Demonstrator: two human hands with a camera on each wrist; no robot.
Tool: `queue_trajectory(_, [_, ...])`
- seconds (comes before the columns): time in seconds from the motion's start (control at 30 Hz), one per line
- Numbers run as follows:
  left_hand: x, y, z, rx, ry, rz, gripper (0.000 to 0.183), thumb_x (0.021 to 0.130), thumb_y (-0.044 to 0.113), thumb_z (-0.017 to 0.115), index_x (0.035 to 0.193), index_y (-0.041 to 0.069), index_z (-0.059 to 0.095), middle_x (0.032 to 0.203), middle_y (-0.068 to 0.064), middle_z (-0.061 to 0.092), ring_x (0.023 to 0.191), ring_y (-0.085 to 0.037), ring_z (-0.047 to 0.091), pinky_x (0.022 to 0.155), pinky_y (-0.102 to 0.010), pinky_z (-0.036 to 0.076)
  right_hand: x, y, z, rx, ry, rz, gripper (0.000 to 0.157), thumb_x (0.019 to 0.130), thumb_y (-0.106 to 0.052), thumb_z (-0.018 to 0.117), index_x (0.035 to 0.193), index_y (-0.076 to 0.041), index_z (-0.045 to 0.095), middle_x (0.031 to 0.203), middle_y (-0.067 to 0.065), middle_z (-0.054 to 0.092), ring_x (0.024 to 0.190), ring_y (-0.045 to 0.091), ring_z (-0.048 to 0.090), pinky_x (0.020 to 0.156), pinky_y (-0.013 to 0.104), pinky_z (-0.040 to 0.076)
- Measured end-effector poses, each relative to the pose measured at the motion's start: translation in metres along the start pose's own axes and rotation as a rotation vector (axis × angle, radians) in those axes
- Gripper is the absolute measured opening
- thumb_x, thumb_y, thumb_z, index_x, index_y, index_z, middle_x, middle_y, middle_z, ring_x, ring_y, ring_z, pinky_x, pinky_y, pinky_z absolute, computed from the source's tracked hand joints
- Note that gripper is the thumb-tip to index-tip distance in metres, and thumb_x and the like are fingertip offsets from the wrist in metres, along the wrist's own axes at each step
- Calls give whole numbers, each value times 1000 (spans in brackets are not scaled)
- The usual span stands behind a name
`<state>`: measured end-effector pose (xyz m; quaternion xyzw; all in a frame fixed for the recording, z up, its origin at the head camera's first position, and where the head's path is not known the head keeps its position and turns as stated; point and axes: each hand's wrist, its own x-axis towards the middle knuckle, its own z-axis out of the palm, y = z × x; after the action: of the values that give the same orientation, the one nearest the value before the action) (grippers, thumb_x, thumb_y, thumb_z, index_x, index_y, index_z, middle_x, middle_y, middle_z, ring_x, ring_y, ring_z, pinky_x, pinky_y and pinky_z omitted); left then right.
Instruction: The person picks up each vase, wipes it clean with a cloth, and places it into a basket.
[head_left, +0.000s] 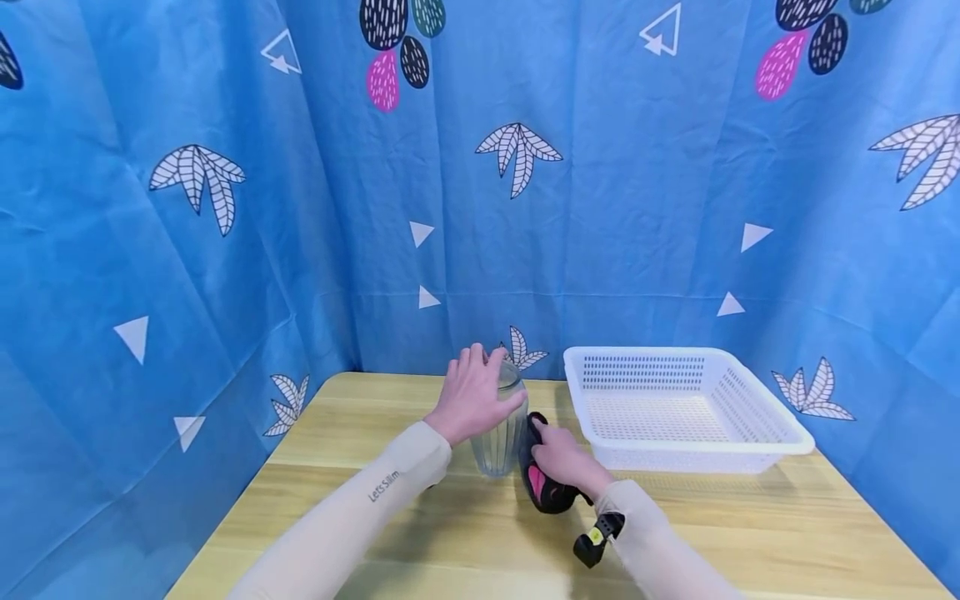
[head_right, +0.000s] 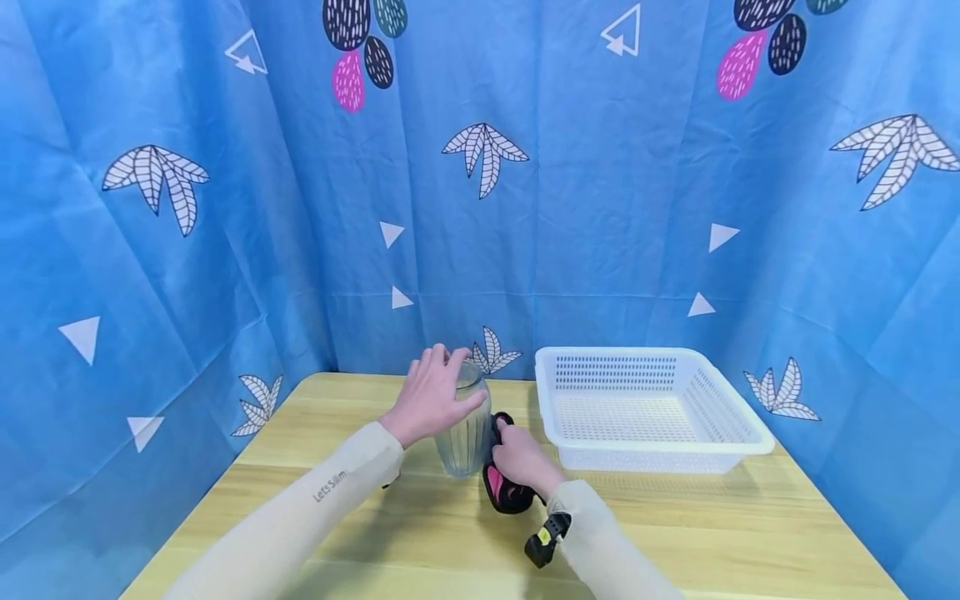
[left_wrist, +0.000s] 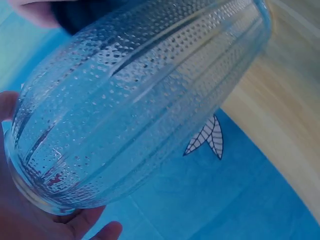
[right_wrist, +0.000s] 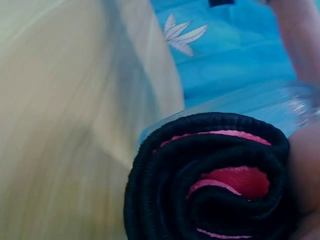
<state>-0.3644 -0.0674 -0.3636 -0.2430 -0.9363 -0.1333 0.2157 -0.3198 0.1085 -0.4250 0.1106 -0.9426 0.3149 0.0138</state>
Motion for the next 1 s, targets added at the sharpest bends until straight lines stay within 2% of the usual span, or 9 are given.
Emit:
queue_trajectory(0.07, [0, 1, -1, 24, -1, -9, 75, 89, 64, 58, 146, 17, 46, 111, -5, 46, 99, -23, 41, 84, -38, 35, -4, -7, -9, 11, 35, -6, 60, 92, -5, 53, 149, 9, 40, 129, 33, 61, 90, 28, 66, 76, 42, 53])
queue_trajectory(0.13, [-1, 1, -3, 6, -11, -16, 74, 89, 63, 61, 146, 18, 46, 113, -5, 47, 101, -23, 43, 86, -39, 36, -7, -14, -18, 19, 78, -16, 61, 93, -6, 52, 150, 7, 38, 130, 32, 60, 92, 28, 66, 79, 42, 52])
queue_trajectory(0.27, [-1, 2, -7, -106, -46, -13, 69, 89, 54, 68, 145, 18, 47, 119, -7, 49, 108, -24, 46, 90, -41, 38, -11, -27, -36, 40, 170, -65, 62, 94, -5, 51, 153, 4, 35, 134, 30, 59, 96, 27, 64, 82, 42, 50])
queue_trajectory(0.37, [-1, 2, -9, -202, -74, -6, 66, 89, 45, 71, 145, 20, 46, 121, -7, 48, 110, -24, 46, 91, -42, 39, -13, -36, -46, 52, 229, -109, 65, 94, -4, 51, 155, 0, 32, 139, 28, 56, 109, 29, 63, 89, 46, 50])
queue_trajectory(0.53, [-1, 2, -8, -302, -96, 9, 64, 88, 35, 72, 145, 21, 46, 119, -7, 46, 110, -24, 43, 92, -43, 37, -9, -43, -51, 64, 284, -136, 68, 93, -3, 51, 157, -4, 29, 142, 28, 53, 124, 36, 57, 100, 52, 47])
queue_trajectory(0.67, [-1, 1, -6, -319, -93, 18, 65, 84, 34, 71, 144, 20, 48, 119, -5, 44, 111, -24, 41, 93, -45, 37, 3, -35, -40, -1, 239, -98, 69, 93, -3, 52, 157, 0, 26, 139, 31, 53, 122, 38, 59, 97, 51, 48])
queue_trajectory(0.77, [-2, 0, -4, -314, -96, 18, 66, 82, 34, 69, 144, 22, 47, 119, -1, 42, 112, -22, 40, 94, -44, 36, 10, -24, -27, -40, 186, -64, 68, 92, -3, 52, 155, 7, 27, 133, 33, 58, 113, 37, 64, 90, 49, 52])
queue_trajectory(0.9, [-2, -1, -2, -286, -73, 29, 64, 83, 37, 68, 142, 24, 48, 119, 1, 43, 113, -20, 41, 92, -41, 37, 14, -8, -11, -21, 113, -34, 64, 90, -2, 52, 151, 10, 34, 116, 30, 67, 89, 31, 68, 76, 45, 53])
queue_trajectory(1.0, [-2, -1, 1, -259, -56, 37, 62, 86, 45, 67, 141, 23, 49, 120, 2, 45, 117, -20, 42, 91, -41, 37, 13, 6, 3, -21, 32, -30, 60, 89, -1, 53, 147, 11, 41, 109, 26, 68, 83, 25, 66, 75, 43, 53])
